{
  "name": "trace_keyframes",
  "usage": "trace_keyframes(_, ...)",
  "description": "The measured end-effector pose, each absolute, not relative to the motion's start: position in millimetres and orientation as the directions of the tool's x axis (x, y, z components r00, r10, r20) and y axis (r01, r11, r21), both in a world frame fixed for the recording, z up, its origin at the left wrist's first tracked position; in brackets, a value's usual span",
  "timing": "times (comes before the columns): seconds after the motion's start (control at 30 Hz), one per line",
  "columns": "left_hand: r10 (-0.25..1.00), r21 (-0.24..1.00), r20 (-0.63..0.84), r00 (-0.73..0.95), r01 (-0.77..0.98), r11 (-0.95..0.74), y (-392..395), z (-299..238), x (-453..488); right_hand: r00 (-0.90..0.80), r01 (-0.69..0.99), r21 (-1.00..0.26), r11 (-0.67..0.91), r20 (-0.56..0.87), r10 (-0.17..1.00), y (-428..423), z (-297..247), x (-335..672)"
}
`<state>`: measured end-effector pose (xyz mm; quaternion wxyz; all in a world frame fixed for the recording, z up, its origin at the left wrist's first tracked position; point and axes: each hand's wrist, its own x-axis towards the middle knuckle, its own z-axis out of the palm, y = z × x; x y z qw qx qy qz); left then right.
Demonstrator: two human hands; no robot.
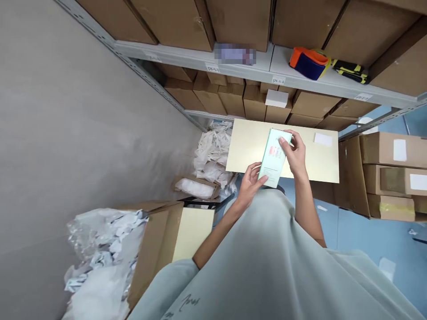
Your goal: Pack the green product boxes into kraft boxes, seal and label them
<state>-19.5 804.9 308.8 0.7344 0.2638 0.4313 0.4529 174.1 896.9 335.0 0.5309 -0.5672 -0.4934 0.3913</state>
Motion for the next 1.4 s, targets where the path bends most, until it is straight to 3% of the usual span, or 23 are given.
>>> trace_keyframes(0.17, 0.873, 0.785, -0.413, 0.258, -0.385, 0.485, 832.6, 308.2, -19.3, 0.3, 0.079, -0.997, 0.018, 0.041, 0.953, 906.6, 337.5, 174.8)
trace_keyframes(0.37, 0.831, 0.723, -0.452, 0.325, -0.412, 0.555, 870.6, 315.2, 6.5, 0.255, 0.045, -0.998, 0.036, 0.046, 0.966, 934.0, 348.2, 214.7)
trace_keyframes(0.53, 0.778, 0.58, -0.461, 0.427, -0.517, 0.629, 891.4, 311.6, 35.5, 0.203, -0.011, -0.996, 0.09, 0.086, 0.976, 956.5, 346.5, 258.3)
trace_keyframes(0.67, 0.683, 0.405, -0.568, 0.459, -0.566, 0.718, 897.7, 306.0, 52.4, 0.105, -0.123, -0.99, 0.07, 0.057, 0.993, 970.1, 337.5, 275.3)
trace_keyframes(0.73, 0.662, 0.378, -0.596, 0.455, -0.569, 0.731, 898.9, 306.4, 60.0, 0.097, -0.165, -0.985, 0.044, 0.028, 0.995, 974.8, 332.9, 279.5)
trace_keyframes(1.03, 0.836, 0.712, -0.503, 0.221, -0.442, 0.545, 895.9, 314.5, 85.3, 0.204, -0.021, -0.999, 0.043, 0.038, 0.978, 984.8, 321.9, 287.8)
trace_keyframes(1.4, 0.822, 0.699, -0.517, 0.237, -0.436, 0.566, 893.3, 315.2, 95.8, 0.211, 0.097, -0.994, 0.042, 0.062, 0.975, 977.9, 339.3, 296.4)
